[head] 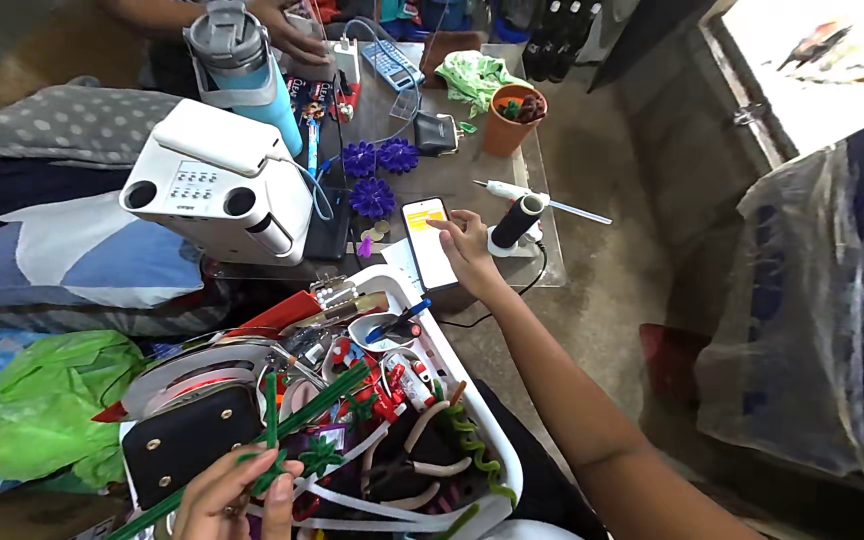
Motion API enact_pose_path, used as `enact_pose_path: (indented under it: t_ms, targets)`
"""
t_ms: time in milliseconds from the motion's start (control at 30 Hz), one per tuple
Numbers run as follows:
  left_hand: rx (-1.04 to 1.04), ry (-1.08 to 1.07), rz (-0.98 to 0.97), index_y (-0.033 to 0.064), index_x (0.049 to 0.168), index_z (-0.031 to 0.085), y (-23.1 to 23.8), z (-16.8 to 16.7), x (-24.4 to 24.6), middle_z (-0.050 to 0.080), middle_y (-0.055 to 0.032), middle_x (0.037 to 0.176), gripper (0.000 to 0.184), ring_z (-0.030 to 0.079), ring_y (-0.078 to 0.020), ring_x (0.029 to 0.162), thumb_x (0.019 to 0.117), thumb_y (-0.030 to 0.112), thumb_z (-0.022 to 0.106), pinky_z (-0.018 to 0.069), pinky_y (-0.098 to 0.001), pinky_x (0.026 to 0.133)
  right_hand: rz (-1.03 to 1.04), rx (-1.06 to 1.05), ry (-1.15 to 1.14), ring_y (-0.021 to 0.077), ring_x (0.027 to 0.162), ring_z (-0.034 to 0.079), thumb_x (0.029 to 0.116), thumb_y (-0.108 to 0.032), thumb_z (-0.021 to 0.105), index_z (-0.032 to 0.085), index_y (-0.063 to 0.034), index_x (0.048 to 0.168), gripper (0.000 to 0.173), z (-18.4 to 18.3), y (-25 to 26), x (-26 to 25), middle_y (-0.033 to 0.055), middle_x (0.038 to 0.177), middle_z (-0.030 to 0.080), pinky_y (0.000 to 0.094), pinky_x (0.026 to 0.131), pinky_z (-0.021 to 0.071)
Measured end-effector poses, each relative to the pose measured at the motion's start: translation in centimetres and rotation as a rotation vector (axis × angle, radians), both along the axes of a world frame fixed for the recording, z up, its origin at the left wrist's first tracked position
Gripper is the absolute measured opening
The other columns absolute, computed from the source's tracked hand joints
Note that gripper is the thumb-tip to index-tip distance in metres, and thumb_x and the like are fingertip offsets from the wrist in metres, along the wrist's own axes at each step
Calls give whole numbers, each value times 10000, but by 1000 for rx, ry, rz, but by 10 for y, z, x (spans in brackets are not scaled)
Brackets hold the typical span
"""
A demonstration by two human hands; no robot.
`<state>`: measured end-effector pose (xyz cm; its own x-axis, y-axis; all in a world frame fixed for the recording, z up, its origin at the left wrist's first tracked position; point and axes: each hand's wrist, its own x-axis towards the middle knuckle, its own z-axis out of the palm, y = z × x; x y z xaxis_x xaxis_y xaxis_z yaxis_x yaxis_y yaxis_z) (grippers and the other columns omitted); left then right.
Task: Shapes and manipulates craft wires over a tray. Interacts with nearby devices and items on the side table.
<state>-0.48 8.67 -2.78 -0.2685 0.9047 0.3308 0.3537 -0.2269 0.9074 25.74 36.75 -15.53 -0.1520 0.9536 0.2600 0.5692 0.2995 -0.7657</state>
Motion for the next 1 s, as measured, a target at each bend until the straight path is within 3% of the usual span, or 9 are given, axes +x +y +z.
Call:
enact_pose_path:
  t_ms: [200, 433, 700, 1000]
  targets:
    - [1, 9, -12, 216, 1260, 659, 1, -1, -1, 616, 107, 1243, 291, 667, -31, 1002, 985, 124, 675, 599, -212, 845, -7, -20, 9, 423, 1202, 514, 1089, -327, 457, 708, -168, 1301, 365, 1, -1, -1, 266, 1469, 424, 577, 949, 477]
    - [7, 17, -17, 219, 1272, 657, 1, -1, -2, 619, 109, 1240, 298, 667, -29, 994, 990, 123, 665, 597, -206, 840, -9, -2, 47, 399, 1185, 522, 1095, -329, 420, 672, -170, 1352, 392, -1, -1, 0, 257, 1470, 420, 556, 937, 484]
    - [-3, 55, 16, 183, 1153, 737, -2, 0, -4, 639, 100, 1238, 191, 653, -4, 1038, 1011, 111, 631, 580, -185, 871, 17, -68, 92, 442, 1286, 480, 1096, -317, 428, 602, -76, 1399, 425, 16, 0, 5, 280, 1468, 424, 587, 1005, 457]
    - [-14, 118, 27, 139, 1143, 743, -6, -4, -10, 695, 78, 1193, 193, 666, -10, 1065, 1025, 87, 599, 576, -211, 917, 68, 94, -76, 418, 1224, 541, 1048, -240, 569, 681, -36, 1253, 311, 69, 2, 1, 228, 1336, 581, 573, 1007, 457]
